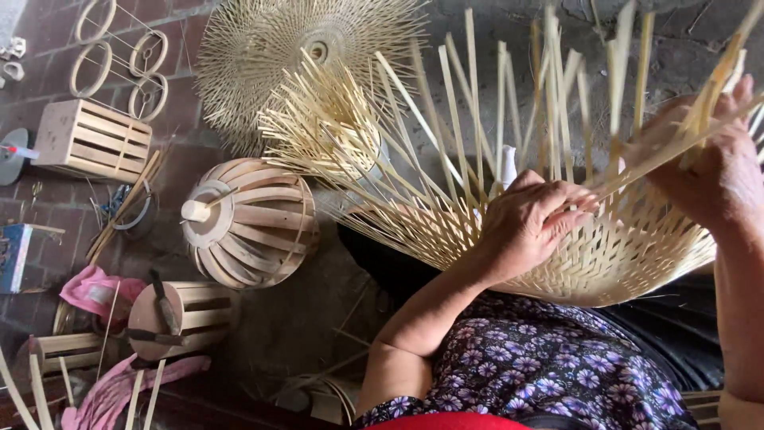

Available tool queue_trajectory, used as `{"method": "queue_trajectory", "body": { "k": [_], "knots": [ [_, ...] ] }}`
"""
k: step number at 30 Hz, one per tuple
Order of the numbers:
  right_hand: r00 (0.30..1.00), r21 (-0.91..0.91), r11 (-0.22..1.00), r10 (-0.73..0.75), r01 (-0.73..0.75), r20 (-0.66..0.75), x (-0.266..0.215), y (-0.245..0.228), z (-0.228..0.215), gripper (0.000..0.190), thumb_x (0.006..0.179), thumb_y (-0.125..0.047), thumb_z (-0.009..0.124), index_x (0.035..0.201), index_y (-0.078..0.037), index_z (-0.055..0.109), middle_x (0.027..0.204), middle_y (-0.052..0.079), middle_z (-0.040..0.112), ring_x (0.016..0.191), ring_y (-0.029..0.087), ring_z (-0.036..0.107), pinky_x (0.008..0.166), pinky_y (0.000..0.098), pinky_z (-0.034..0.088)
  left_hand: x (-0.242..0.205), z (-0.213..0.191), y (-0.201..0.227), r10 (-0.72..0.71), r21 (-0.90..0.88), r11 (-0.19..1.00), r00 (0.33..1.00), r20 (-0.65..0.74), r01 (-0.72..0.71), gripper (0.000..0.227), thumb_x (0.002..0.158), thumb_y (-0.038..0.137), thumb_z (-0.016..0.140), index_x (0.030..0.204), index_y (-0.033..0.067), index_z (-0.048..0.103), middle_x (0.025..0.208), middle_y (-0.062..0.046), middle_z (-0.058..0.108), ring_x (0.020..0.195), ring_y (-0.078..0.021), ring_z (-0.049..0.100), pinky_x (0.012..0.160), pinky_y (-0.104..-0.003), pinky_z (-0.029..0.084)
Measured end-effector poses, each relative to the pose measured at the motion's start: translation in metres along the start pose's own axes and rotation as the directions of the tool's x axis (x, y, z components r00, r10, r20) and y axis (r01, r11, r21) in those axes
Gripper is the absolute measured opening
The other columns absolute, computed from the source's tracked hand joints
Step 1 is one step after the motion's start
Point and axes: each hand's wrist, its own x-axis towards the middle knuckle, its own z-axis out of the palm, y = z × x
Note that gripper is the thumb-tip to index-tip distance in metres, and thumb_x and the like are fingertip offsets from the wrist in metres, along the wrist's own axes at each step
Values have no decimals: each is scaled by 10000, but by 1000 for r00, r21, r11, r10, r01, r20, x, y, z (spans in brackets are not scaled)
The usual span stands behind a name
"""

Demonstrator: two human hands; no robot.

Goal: The recorder is weaving together bamboo strips to form a conical hat or light fixture.

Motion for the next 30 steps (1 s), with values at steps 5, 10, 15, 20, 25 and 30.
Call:
{"method": "queue_trajectory", "body": {
  "k": [5,10,15,20,25,30],
  "knots": [
    [996,175,984,30,-45,87,-2,-5,-6,273,1105,-422,712,1027,-162,735,987,-1,688,934,121,640,952,327,504,-5,3,-4,-156,-68,985,985,66,161,273,968,258,792,1200,209,658,980,53,727,766,-42,561,710,-195,491],
    [849,-89,936,346,-340,400,19,-29,-15,402,1020,-467,715,1126,-80,745,1025,102,730,953,219,701,893,368,576,3,-2,4,-35,-104,994,999,40,39,299,971,215,774,1245,171,661,1109,46,751,761,-33,575,731,-234,472],
    [552,-396,737,674,-547,491,18,-15,-6,546,955,-502,719,1204,-16,751,1053,183,761,967,297,746,846,401,631,11,-18,22,24,-142,990,995,97,-10,249,936,143,811,1162,205,726,1040,55,780,715,-68,550,677,-242,462],
    [725,197,760,457,-619,516,12,-21,-20,472,855,-441,779,1176,-104,703,1055,52,754,921,163,720,805,354,592,-2,-7,23,-246,-598,750,958,149,285,184,979,-65,699,1125,47,705,1082,-54,713,955,-170,706,876,-300,616],
    [994,255,961,-100,108,-45,17,-31,-23,539,894,-474,788,1264,-87,718,1301,142,652,1356,316,456,1207,656,124,8,-16,11,-93,-92,991,995,46,97,235,873,12,832,1072,71,720,1018,-53,742,927,-172,689,823,-308,560],
    [989,-4,990,-138,139,59,30,-50,-15,440,852,-587,808,760,-162,743,1136,107,660,1264,353,456,1122,792,72,1,-18,11,166,70,983,986,26,-167,279,854,-21,828,1040,155,717,1006,-4,756,893,-194,659,845,-339,531]
  ]
}}
